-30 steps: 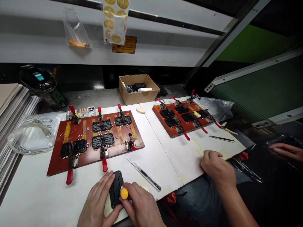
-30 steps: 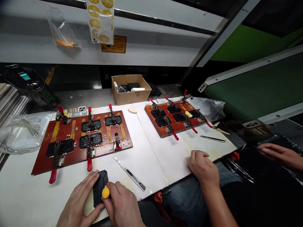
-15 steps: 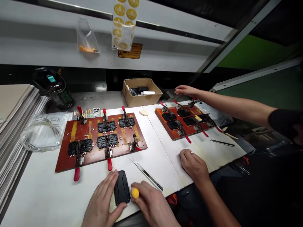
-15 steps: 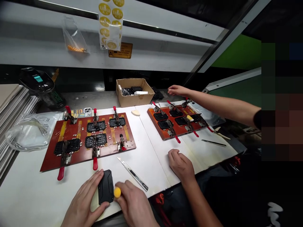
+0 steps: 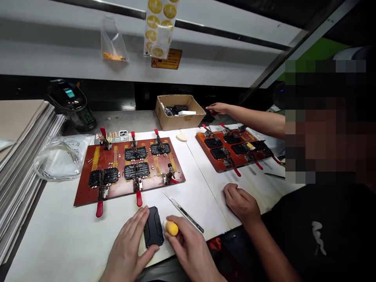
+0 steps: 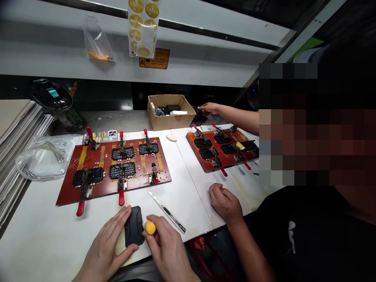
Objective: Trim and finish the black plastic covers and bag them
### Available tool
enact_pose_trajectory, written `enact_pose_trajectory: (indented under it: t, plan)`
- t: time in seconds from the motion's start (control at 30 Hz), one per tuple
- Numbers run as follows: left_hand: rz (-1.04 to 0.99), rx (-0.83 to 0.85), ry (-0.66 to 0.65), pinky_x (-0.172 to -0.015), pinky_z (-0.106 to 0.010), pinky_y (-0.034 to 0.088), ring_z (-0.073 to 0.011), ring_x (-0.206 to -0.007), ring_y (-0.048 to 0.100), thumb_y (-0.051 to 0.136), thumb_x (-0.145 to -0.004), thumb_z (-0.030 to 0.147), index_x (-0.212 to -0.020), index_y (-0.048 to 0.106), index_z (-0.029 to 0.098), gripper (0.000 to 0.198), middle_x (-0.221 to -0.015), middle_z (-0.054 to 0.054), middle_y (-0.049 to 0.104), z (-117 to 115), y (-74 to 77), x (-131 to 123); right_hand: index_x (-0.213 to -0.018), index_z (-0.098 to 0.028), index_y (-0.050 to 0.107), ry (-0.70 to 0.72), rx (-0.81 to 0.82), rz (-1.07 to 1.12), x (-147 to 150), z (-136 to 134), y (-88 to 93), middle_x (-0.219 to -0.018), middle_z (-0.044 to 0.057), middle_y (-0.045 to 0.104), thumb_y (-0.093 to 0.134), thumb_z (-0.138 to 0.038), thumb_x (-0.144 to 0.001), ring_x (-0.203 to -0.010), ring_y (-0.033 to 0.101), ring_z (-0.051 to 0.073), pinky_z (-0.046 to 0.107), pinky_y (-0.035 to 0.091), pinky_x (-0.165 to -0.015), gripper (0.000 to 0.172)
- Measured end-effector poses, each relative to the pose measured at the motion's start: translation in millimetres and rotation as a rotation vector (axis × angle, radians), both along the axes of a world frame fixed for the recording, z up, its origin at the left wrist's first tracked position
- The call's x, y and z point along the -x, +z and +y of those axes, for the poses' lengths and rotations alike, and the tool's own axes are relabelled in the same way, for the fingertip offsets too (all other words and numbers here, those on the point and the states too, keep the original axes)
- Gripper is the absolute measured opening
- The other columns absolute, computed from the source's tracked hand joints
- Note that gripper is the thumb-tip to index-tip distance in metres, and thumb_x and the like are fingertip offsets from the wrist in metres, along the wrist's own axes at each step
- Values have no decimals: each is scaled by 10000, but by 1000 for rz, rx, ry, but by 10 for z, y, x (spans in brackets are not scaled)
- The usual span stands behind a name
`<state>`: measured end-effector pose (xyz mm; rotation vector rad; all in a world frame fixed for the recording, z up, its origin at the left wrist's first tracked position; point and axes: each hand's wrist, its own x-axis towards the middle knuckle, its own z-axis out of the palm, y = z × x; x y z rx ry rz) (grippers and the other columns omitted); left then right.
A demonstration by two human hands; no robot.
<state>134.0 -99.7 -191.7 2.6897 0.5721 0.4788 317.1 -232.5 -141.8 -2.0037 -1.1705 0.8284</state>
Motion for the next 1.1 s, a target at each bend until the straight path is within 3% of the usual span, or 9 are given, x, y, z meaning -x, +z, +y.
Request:
enact_pose_trajectory:
  t: [0.07,0.17,0.27,0.4,0.53,0.67,0.87,0.97,1.1]
  plan:
    - [-1,6,3,-1090,-413,549,-277,-1437,470,629,-955,413,-1569,290,120,760,-1563,-145,474,-2,-5,3,-1277,-271,562,-5,-38,-11,87,149,-58,-1025,26,629,518,-297,-1013,-775,589,150,255,479,-738,268]
    - [1,17,2,-1090,-403,548,-275,-1435,474,628,-956,415,-1574,288,139,757,-1564,-133,476,-1,-25,11,-1211,-253,601,84,36,-83,156,305,-56,-981,25,609,500,-195,-983,-791,589,166,264,468,-722,257]
    - [-4,27,4,-1084,-404,551,-278,-1426,485,620,-960,415,-1581,279,150,757,-1561,-133,481,3,-38,16,-1193,-253,614,144,123,-85,117,252,87,-1004,22,627,534,-140,-937,-810,605,168,257,465,-725,291]
    - [-1,33,10,-1084,-424,551,-290,-1424,485,627,-957,424,-1584,268,143,776,-1561,-144,478,4,-20,12,-997,-240,638,158,183,-1,2,92,247,-887,-9,624,598,-180,-925,-759,593,155,240,434,-670,102]
    - [5,40,-2,-1092,-430,544,-292,-1430,476,633,-956,409,-1585,266,145,775,-1563,-141,474,-4,-6,10,-1131,-260,612,55,47,-4,-21,209,113,-939,-3,615,560,-220,-987,-782,583,148,250,443,-722,158]
    - [16,52,2,-1110,-434,529,-290,-1440,461,636,-957,415,-1589,254,131,791,-1571,-148,462,-12,-12,15,-1159,-237,603,72,9,-62,28,370,-33,-961,18,598,531,-176,-981,-794,578,155,257,447,-727,201]
    - [10,30,-4,-1085,-411,547,-285,-1424,483,649,-945,421,-1583,267,138,795,-1563,-141,475,22,-4,10,-952,-238,635,216,145,49,-101,105,184,-848,-28,609,619,-144,-876,-731,571,131,225,394,-646,122]
    - [32,48,-20,-1115,-422,521,-279,-1449,449,642,-954,395,-1591,241,148,792,-1583,-135,449,31,4,15,-1000,-247,623,106,142,75,-178,24,269,-846,-43,609,599,-171,-902,-691,545,118,227,396,-641,126]
    - [66,74,-22,-1148,-430,487,-275,-1482,398,621,-969,422,-1605,202,146,810,-1609,-130,408,16,1,38,-1123,-269,572,19,51,48,-143,136,220,-969,-38,628,595,-325,-977,-707,549,118,257,430,-706,158]
